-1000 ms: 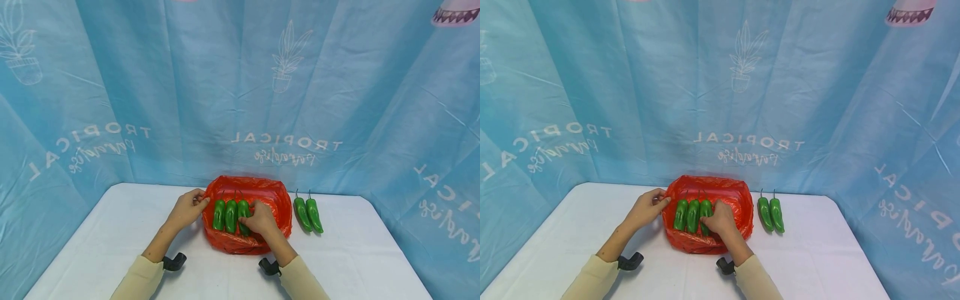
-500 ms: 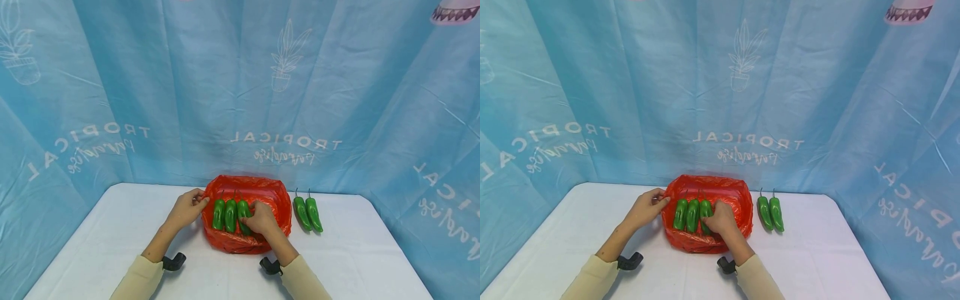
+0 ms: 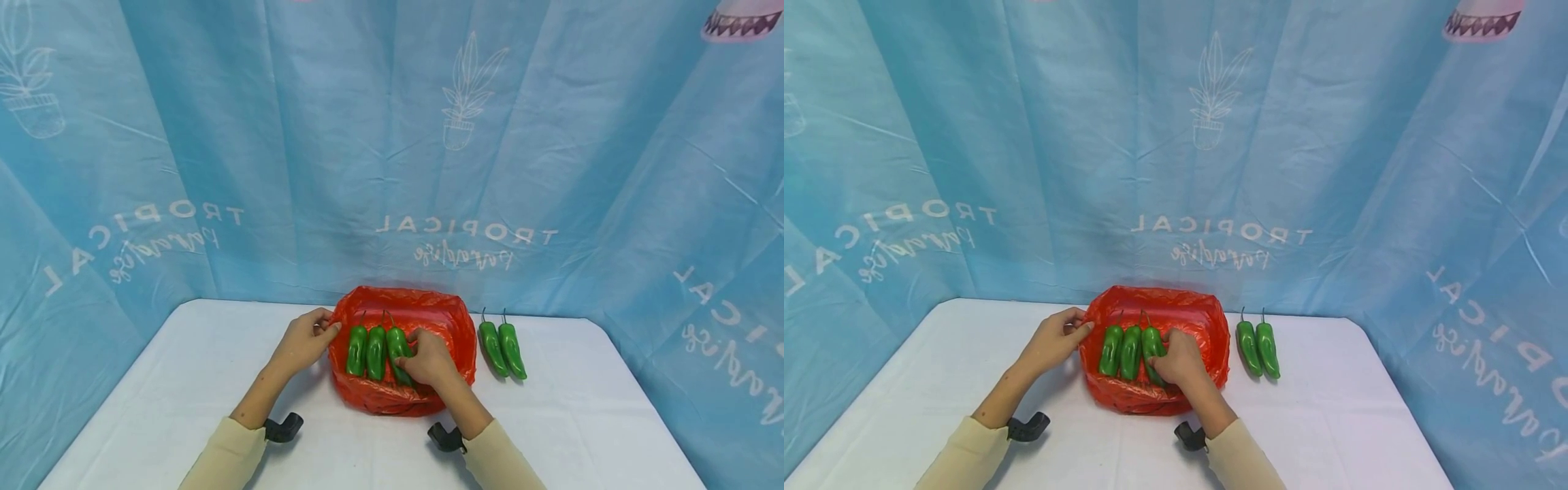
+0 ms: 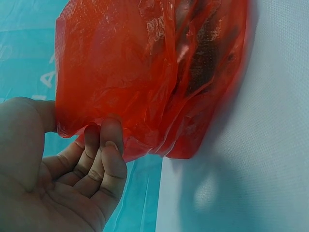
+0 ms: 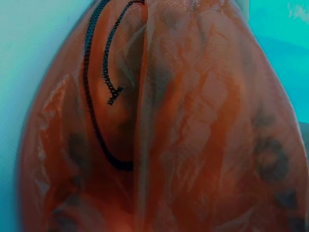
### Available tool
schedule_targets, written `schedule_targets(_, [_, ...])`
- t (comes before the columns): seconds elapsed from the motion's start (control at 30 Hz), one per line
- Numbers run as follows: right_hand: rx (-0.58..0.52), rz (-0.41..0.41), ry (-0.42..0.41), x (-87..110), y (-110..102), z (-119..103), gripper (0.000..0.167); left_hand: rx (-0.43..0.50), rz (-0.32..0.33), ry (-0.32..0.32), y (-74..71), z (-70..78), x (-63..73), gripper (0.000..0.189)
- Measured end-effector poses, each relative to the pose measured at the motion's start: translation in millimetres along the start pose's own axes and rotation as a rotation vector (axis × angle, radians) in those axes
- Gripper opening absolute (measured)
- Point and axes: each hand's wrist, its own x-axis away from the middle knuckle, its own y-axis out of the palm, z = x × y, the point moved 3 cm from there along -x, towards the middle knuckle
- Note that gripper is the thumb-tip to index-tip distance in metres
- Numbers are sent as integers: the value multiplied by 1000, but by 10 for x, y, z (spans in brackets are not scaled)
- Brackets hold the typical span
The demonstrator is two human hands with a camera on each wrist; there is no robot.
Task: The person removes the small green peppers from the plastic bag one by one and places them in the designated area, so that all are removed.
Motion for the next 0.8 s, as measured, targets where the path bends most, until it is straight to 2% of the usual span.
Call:
schedule_targets(0.37, [-27,24,-89,94,-108,-48,49,-3,7,4,-1,-10,-6,20])
schedule_targets(0.8, [-184,182,-176,255,-362,-102,47,-3,8,11,-9,-5,8,20])
